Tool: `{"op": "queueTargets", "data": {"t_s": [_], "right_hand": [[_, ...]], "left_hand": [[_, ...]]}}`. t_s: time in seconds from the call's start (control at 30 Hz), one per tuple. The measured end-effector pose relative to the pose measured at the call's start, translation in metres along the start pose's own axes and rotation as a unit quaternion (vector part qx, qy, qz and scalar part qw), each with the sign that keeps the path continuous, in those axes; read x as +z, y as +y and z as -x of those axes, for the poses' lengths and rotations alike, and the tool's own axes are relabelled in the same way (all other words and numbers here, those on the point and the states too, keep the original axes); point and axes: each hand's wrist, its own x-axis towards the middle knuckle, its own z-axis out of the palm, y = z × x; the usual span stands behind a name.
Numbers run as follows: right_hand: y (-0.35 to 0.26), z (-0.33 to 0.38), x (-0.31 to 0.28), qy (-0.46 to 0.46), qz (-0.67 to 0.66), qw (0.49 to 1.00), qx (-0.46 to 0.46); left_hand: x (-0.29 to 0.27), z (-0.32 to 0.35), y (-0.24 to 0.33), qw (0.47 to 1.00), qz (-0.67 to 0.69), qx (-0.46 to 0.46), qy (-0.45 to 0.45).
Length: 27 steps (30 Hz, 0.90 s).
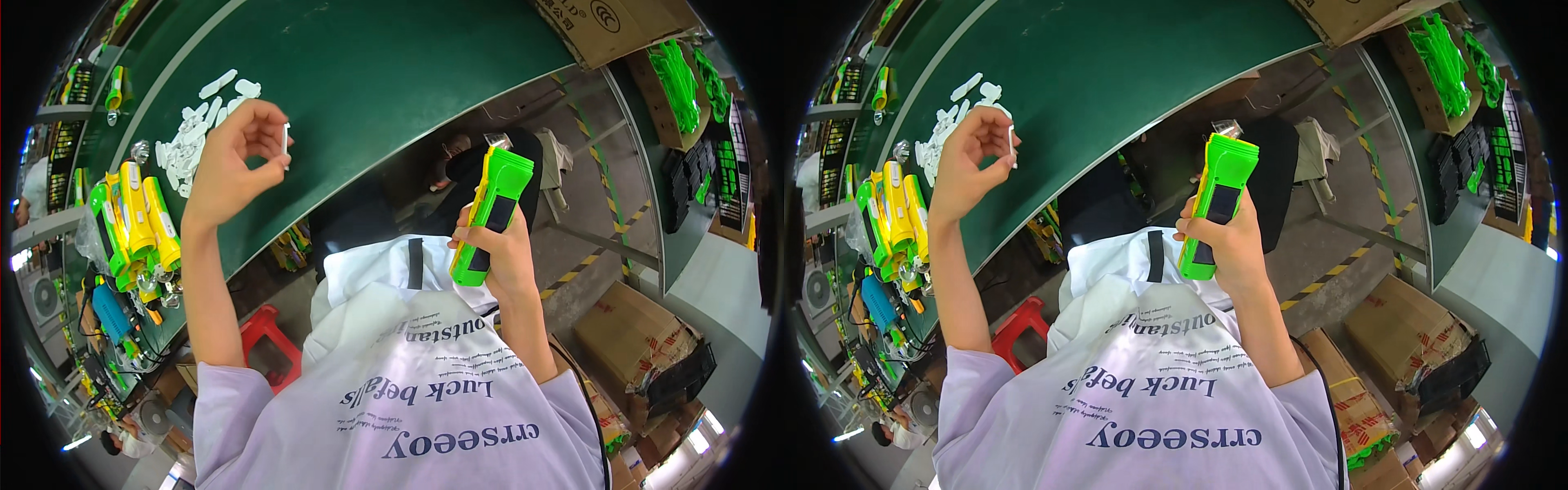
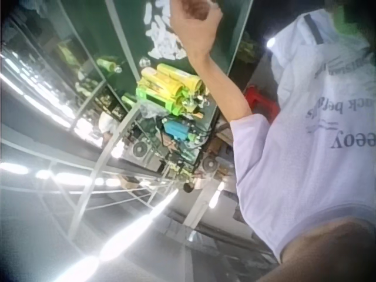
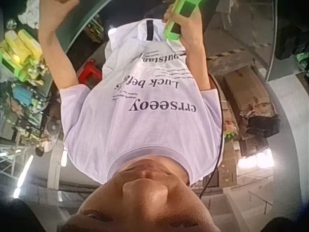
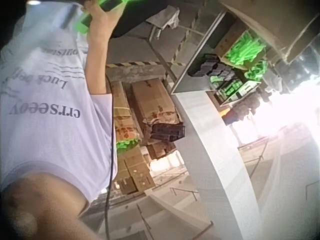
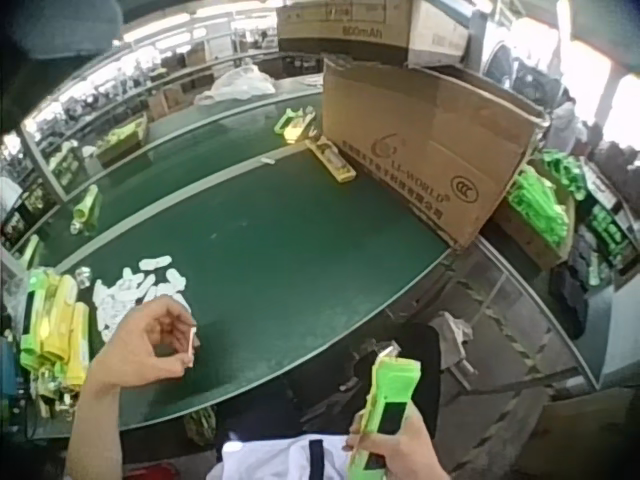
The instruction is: The person takes flashlights from a conveyor belt, installs plastic switch covers onto them by hand, tests the lights, and places the flashlights back onto the conveyor belt.
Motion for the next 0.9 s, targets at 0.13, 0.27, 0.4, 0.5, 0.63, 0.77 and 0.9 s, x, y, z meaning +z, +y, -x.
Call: {"op": "queueTargets", "data": {"t_s": [0.13,0.27,0.4,0.5,0.63,0.77,0.9], "right_hand": [[0.001,0.002,-0.001,-0.021,-0.008,1.000,0.007],[0.001,0.006,0.004,-0.040,-0.004,0.999,0.012],[0.005,0.005,0.001,-0.048,0.069,0.996,-0.019],[0.001,0.006,0.001,-0.040,0.077,0.996,-0.004],[0.003,0.004,0.003,-0.034,0.063,0.997,-0.017],[0.000,0.005,0.006,-0.028,0.058,0.998,-0.008],[0.004,0.003,0.005,-0.028,0.058,0.998,-0.024]], "left_hand": [[0.070,0.012,0.021,0.975,0.215,0.035,-0.041],[0.131,0.017,0.017,0.964,0.242,-0.023,-0.108],[0.151,0.018,0.017,0.951,0.278,-0.078,-0.108],[0.151,0.015,0.019,0.952,0.284,-0.079,-0.076],[0.151,0.013,0.022,0.961,0.248,-0.077,-0.097],[0.153,0.011,0.027,0.966,0.225,-0.069,-0.106],[0.156,0.010,0.032,0.974,0.197,-0.066,-0.093]]}}
